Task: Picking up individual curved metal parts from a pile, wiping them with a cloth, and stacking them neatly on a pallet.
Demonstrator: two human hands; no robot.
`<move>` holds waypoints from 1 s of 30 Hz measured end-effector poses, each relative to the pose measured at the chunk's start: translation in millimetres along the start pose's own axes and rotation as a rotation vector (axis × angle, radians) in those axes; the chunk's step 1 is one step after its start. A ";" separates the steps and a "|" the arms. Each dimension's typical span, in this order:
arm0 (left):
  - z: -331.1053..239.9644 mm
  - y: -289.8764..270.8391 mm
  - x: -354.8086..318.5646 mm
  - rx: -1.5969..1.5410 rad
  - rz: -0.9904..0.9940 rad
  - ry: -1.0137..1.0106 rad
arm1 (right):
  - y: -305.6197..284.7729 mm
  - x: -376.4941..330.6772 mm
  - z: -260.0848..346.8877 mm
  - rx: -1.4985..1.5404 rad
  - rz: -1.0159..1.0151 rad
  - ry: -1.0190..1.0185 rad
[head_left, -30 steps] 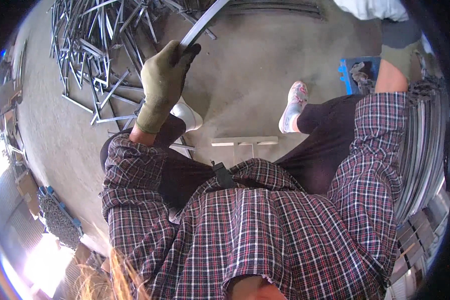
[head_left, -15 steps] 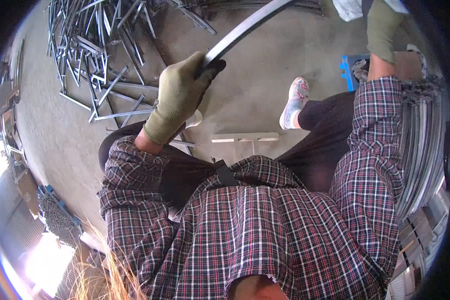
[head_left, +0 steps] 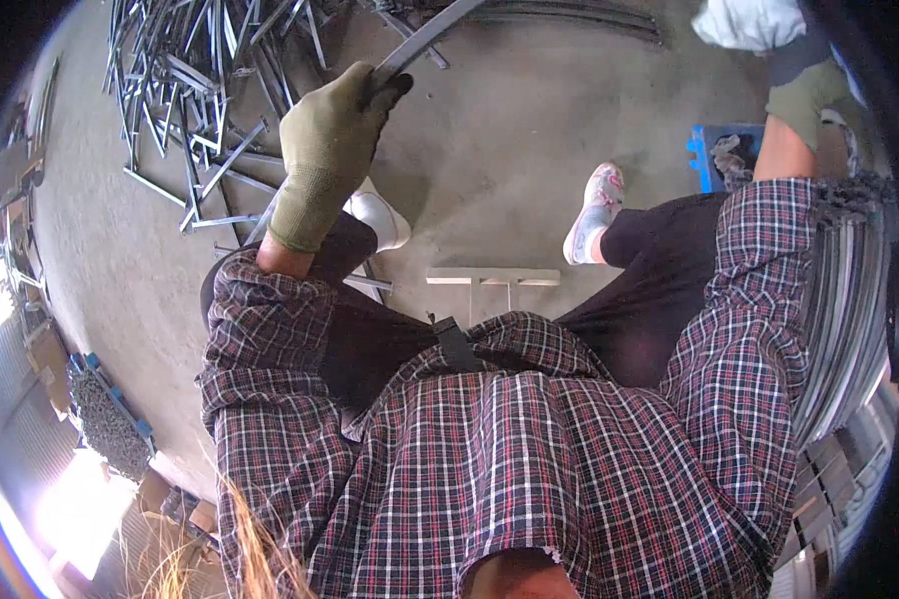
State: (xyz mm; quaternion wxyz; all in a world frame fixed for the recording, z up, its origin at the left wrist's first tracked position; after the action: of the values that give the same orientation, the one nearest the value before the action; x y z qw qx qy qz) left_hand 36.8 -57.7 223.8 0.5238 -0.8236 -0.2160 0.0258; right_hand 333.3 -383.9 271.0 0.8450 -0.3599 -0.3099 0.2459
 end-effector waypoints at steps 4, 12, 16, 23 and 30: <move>4.2 1.0 5.7 0.280 0.046 0.074 | 17.2 -7.0 25.4 -0.144 -0.065 -0.124; -8.9 5.4 9.8 0.277 0.008 0.539 | 162.0 -48.1 127.5 -0.101 0.377 -0.159; -17.3 -1.1 8.4 0.297 -0.032 0.659 | 163.5 -51.8 120.5 -0.127 0.402 -0.089; -44.3 -36.9 7.6 0.113 -0.492 0.771 | 164.2 -41.2 95.7 0.235 0.212 0.135; -9.5 8.8 -6.1 -0.050 0.021 0.275 | 159.9 -9.8 98.7 1.055 -0.069 0.362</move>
State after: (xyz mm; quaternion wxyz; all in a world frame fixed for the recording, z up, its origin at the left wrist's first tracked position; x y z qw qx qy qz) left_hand 36.7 -71.2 219.2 0.5273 -0.8345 -0.1343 -0.0870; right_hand 226.6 -246.0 200.1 0.9578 0.0858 -0.0065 0.2742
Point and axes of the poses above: each hand's wrist, its own x-axis towards the middle knuckle, its own y-axis out of the palm, z = x × y, the point moved 4 cm from there along x, towards the middle knuckle, and after that the axes turned 8 degrees about -z, right-handed, at the moved point
